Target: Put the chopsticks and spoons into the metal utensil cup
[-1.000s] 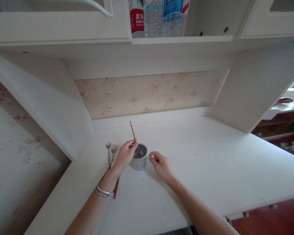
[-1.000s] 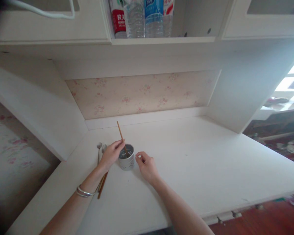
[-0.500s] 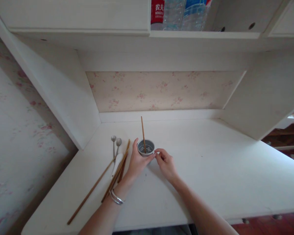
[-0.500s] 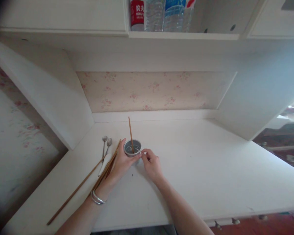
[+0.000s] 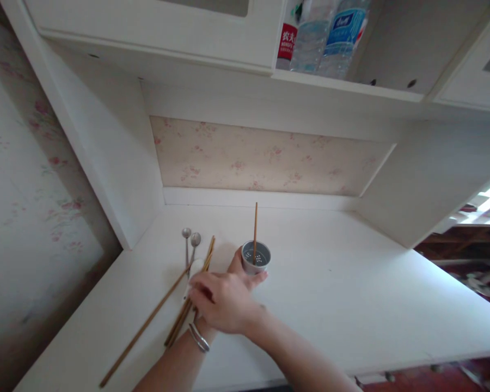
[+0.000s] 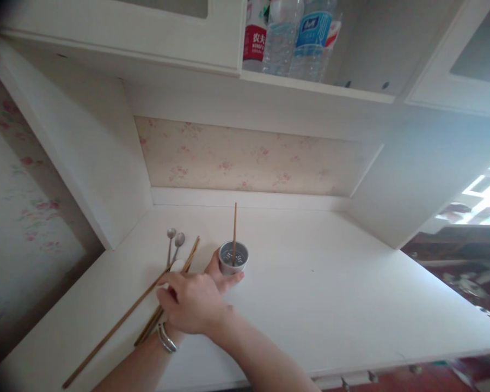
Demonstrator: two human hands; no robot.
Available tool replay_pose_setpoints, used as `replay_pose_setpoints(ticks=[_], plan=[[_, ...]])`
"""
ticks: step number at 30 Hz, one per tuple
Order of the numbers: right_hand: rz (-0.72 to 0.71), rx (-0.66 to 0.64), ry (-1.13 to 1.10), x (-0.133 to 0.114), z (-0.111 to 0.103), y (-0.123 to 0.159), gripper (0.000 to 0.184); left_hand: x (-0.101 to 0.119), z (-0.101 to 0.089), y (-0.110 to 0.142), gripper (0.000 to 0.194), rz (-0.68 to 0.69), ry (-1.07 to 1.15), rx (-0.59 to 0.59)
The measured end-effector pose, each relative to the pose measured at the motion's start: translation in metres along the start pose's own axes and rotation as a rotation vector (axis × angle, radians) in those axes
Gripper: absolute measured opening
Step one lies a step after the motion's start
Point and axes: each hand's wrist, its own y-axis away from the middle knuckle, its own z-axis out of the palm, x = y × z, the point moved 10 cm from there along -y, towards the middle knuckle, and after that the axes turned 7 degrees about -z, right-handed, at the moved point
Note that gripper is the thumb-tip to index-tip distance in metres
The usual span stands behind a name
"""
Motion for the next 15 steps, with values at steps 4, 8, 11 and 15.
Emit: replay_pose_setpoints(ticks=[4, 8, 11, 15], plan=[[0.021, -0.391, 0.3, 0.004, 0.055, -0.021, 0.033, -0.002, 0.01, -0.006, 0.06, 0.004, -0.237, -0.09], [0.058, -0.465, 0.358, 0.017, 0.072, -0.033, 0.039, -0.01, 0.015, -0.014, 0.06, 0.033, -0.262, -0.156], [0.071, -0.55, 0.335, 0.026, 0.084, -0.035, 0.039, -0.014, 0.021, -0.018, 0.063, 0.083, -0.202, -0.221], [0.08, -0.576, 0.31, 0.035, 0.093, -0.037, 0.038, -0.02, 0.027, -0.022, 0.065, 0.09, -0.121, -0.28]])
